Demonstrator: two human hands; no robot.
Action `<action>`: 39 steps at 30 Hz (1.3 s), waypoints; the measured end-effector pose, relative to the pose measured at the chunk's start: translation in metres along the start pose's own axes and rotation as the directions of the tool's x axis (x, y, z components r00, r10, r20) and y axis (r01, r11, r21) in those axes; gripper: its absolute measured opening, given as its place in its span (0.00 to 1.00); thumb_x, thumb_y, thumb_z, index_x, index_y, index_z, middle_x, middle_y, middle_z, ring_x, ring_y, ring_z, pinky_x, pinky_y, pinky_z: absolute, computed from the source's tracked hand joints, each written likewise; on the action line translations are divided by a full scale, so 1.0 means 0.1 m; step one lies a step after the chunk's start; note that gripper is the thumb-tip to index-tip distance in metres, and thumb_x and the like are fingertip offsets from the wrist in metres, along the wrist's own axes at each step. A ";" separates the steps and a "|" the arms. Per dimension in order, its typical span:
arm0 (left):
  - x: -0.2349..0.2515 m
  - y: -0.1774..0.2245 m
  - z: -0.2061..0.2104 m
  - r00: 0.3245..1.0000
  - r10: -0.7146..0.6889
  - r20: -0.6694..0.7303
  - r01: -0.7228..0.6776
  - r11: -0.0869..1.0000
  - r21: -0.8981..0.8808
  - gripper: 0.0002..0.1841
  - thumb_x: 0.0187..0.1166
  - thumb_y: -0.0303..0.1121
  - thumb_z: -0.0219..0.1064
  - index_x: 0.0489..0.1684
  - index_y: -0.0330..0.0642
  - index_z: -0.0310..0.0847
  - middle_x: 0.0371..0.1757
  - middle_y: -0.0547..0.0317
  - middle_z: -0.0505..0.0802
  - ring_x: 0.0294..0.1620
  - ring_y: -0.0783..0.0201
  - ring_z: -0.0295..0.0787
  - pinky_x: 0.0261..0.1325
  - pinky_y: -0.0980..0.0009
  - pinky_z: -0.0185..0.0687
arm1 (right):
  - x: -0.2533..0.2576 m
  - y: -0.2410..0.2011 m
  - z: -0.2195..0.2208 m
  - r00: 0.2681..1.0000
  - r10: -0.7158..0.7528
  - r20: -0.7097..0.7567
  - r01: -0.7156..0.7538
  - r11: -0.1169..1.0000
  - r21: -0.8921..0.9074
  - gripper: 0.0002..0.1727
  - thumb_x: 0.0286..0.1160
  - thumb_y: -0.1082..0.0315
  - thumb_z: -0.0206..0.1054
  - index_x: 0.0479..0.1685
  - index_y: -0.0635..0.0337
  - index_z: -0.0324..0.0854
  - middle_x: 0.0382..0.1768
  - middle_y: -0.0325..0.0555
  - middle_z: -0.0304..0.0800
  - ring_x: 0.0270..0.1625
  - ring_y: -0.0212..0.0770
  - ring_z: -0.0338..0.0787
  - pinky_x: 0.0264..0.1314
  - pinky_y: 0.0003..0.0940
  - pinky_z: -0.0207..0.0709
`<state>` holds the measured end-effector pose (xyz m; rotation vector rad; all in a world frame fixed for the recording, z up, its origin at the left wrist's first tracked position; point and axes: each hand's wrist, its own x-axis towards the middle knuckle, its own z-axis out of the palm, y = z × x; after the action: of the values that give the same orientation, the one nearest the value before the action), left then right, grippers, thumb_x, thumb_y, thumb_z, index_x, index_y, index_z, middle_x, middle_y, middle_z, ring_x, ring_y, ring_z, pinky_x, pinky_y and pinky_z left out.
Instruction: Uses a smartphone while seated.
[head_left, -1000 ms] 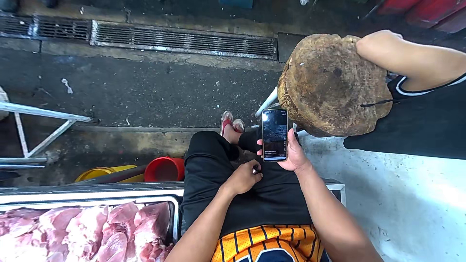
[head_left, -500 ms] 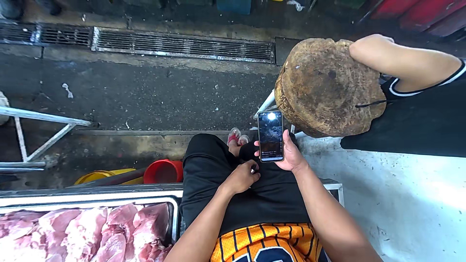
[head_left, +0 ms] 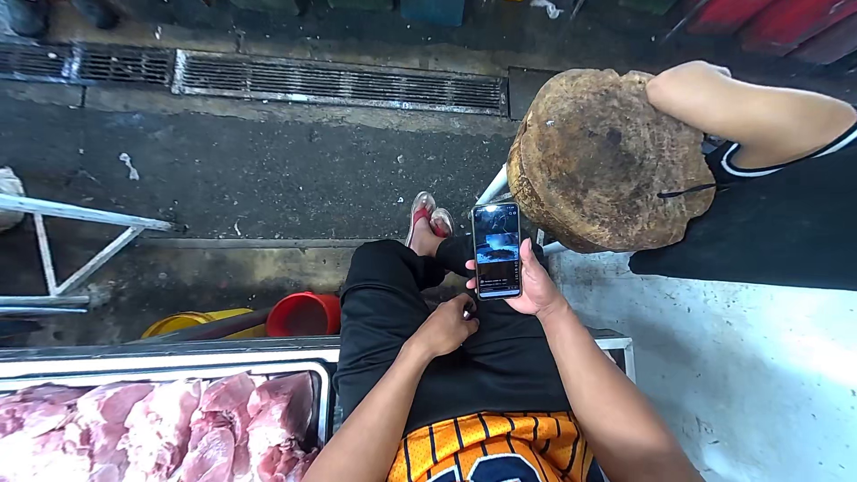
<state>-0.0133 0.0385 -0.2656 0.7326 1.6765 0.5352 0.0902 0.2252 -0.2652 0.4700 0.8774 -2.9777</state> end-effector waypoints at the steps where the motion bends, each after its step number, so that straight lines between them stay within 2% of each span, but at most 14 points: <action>1: 0.00 0.00 0.00 1.000 -0.001 0.002 0.001 1.000 0.006 0.18 0.78 0.41 0.66 0.63 0.48 0.79 0.43 0.55 0.89 0.38 0.60 0.87 0.45 0.56 0.86 | 0.00 0.00 -0.01 1.000 -0.002 -0.002 0.002 1.000 0.001 0.47 0.70 0.24 0.59 0.81 0.48 0.68 0.68 0.67 0.84 0.65 0.64 0.88 0.70 0.58 0.82; 8: 0.01 -0.01 0.01 1.000 0.006 -0.001 -0.006 1.000 0.005 0.20 0.79 0.42 0.67 0.66 0.48 0.78 0.46 0.54 0.89 0.40 0.59 0.89 0.48 0.55 0.87 | -0.02 0.00 -0.08 1.000 -0.014 -0.022 0.013 1.000 -0.019 0.46 0.71 0.25 0.59 0.83 0.48 0.66 0.69 0.67 0.83 0.66 0.65 0.88 0.71 0.59 0.81; 11: 0.00 -0.04 0.00 1.000 0.014 -0.024 -0.014 1.000 -0.018 0.24 0.78 0.42 0.68 0.73 0.49 0.75 0.53 0.53 0.90 0.46 0.58 0.91 0.52 0.53 0.88 | -0.03 -0.01 -0.08 0.999 -0.031 -0.029 0.030 0.998 -0.051 0.47 0.69 0.23 0.59 0.82 0.47 0.67 0.67 0.66 0.84 0.65 0.63 0.89 0.70 0.59 0.82; 14: 0.00 -0.05 -0.01 0.999 0.022 -0.029 -0.023 0.999 -0.041 0.29 0.79 0.43 0.68 0.81 0.52 0.72 0.63 0.53 0.90 0.57 0.59 0.90 0.63 0.52 0.86 | -0.06 -0.02 -0.09 0.999 -0.033 -0.027 0.032 0.999 -0.033 0.47 0.69 0.22 0.58 0.82 0.46 0.67 0.68 0.65 0.84 0.65 0.63 0.89 0.70 0.59 0.81; 17: -0.02 -0.03 -0.02 0.999 0.038 -0.025 -0.038 0.999 -0.021 0.30 0.79 0.43 0.67 0.83 0.52 0.72 0.66 0.52 0.90 0.64 0.58 0.88 0.70 0.51 0.82 | -0.04 0.00 -0.07 0.999 -0.043 -0.003 0.043 0.999 -0.007 0.47 0.70 0.23 0.58 0.82 0.46 0.67 0.68 0.65 0.83 0.65 0.64 0.88 0.69 0.60 0.82; 21: -0.03 0.03 -0.02 1.000 0.027 -0.005 -0.027 1.000 -0.008 0.28 0.79 0.40 0.66 0.81 0.49 0.72 0.59 0.49 0.91 0.57 0.55 0.89 0.64 0.49 0.83 | -0.02 0.02 -0.02 1.000 -0.025 -0.004 0.025 1.000 -0.003 0.48 0.67 0.22 0.59 0.81 0.45 0.68 0.67 0.65 0.84 0.63 0.62 0.89 0.68 0.58 0.83; 24: -0.02 0.05 0.00 1.000 0.008 0.004 -0.008 1.000 0.004 0.29 0.78 0.40 0.66 0.82 0.50 0.71 0.57 0.50 0.91 0.52 0.56 0.91 0.59 0.51 0.86 | -0.03 0.01 -0.01 0.999 -0.028 0.020 0.028 0.999 -0.021 0.48 0.68 0.22 0.59 0.82 0.46 0.68 0.67 0.65 0.84 0.63 0.62 0.89 0.69 0.58 0.83; 29: -0.01 0.04 0.01 1.000 0.013 0.002 -0.013 1.000 0.027 0.29 0.78 0.41 0.66 0.82 0.51 0.71 0.58 0.49 0.91 0.55 0.55 0.91 0.62 0.50 0.85 | -0.04 0.01 -0.03 0.999 -0.030 -0.016 0.029 0.999 -0.018 0.47 0.71 0.23 0.56 0.83 0.45 0.66 0.69 0.65 0.83 0.65 0.64 0.88 0.70 0.60 0.82; 39: 0.01 -0.04 0.00 1.000 0.015 0.001 -0.015 1.000 0.015 0.27 0.79 0.43 0.67 0.80 0.52 0.73 0.55 0.53 0.91 0.47 0.60 0.90 0.55 0.55 0.87 | -0.07 -0.01 -0.07 0.999 -0.034 -0.027 0.033 0.998 -0.054 0.48 0.70 0.22 0.57 0.83 0.45 0.66 0.69 0.65 0.83 0.66 0.64 0.88 0.71 0.59 0.81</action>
<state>-0.0139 0.0364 -0.2686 0.7567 1.6768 0.5333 0.0987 0.2297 -0.2684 0.5016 0.9738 -2.9764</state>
